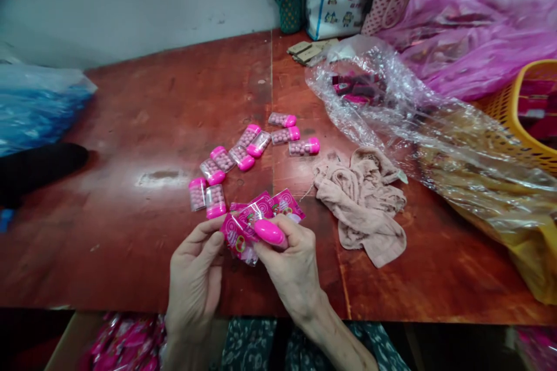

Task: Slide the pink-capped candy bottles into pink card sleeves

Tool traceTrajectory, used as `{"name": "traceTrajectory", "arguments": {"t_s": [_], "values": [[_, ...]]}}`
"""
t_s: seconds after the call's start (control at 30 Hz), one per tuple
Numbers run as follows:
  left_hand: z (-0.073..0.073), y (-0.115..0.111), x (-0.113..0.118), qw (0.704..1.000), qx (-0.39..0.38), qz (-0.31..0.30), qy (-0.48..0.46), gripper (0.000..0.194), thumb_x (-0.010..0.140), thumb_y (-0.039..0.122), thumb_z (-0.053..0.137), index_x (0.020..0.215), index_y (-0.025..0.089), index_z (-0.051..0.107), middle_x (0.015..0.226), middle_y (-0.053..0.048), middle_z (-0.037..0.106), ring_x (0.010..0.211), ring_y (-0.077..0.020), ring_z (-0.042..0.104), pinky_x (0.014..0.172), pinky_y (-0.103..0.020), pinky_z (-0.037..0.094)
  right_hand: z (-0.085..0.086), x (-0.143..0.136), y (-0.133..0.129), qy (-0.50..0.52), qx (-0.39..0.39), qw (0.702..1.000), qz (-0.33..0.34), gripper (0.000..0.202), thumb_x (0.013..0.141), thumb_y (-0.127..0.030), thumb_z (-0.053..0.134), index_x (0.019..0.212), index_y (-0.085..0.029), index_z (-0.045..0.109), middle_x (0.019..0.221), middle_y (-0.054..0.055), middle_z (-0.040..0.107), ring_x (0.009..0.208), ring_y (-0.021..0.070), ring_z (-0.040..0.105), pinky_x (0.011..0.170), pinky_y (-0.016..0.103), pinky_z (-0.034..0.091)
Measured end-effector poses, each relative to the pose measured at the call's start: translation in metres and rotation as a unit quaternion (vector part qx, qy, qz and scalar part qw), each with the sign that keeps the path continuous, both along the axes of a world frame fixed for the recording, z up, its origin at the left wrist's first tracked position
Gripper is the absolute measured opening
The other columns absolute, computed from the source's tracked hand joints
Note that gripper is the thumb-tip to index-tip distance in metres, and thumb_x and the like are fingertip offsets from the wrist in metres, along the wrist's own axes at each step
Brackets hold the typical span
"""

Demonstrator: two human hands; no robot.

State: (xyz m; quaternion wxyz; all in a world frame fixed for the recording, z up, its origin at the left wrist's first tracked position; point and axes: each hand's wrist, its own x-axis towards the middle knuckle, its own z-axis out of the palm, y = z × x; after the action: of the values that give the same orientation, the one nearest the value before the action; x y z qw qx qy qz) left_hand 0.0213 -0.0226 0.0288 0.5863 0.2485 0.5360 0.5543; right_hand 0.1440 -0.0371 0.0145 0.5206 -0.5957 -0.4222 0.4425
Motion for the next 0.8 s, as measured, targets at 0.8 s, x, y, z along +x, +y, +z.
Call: {"name": "traceTrajectory", "arguments": {"t_s": [0.8], "values": [[-0.014, -0.009, -0.019, 0.997, 0.076, 0.005, -0.018, 0.011, 0.07, 0.015, 0.067, 0.06, 0.013, 0.063, 0.085, -0.001, 0.06, 0.075, -0.0097, 0.054, 0.072, -0.02, 0.045, 0.011, 0.029, -0.009, 0.162, -0.093, 0.968, 0.165, 0.023, 0.091, -0.039, 0.045, 0.085, -0.016, 0.05, 0.074, -0.002, 0.057, 0.041, 0.0014, 0.044, 0.041, 0.017, 0.031]]}}
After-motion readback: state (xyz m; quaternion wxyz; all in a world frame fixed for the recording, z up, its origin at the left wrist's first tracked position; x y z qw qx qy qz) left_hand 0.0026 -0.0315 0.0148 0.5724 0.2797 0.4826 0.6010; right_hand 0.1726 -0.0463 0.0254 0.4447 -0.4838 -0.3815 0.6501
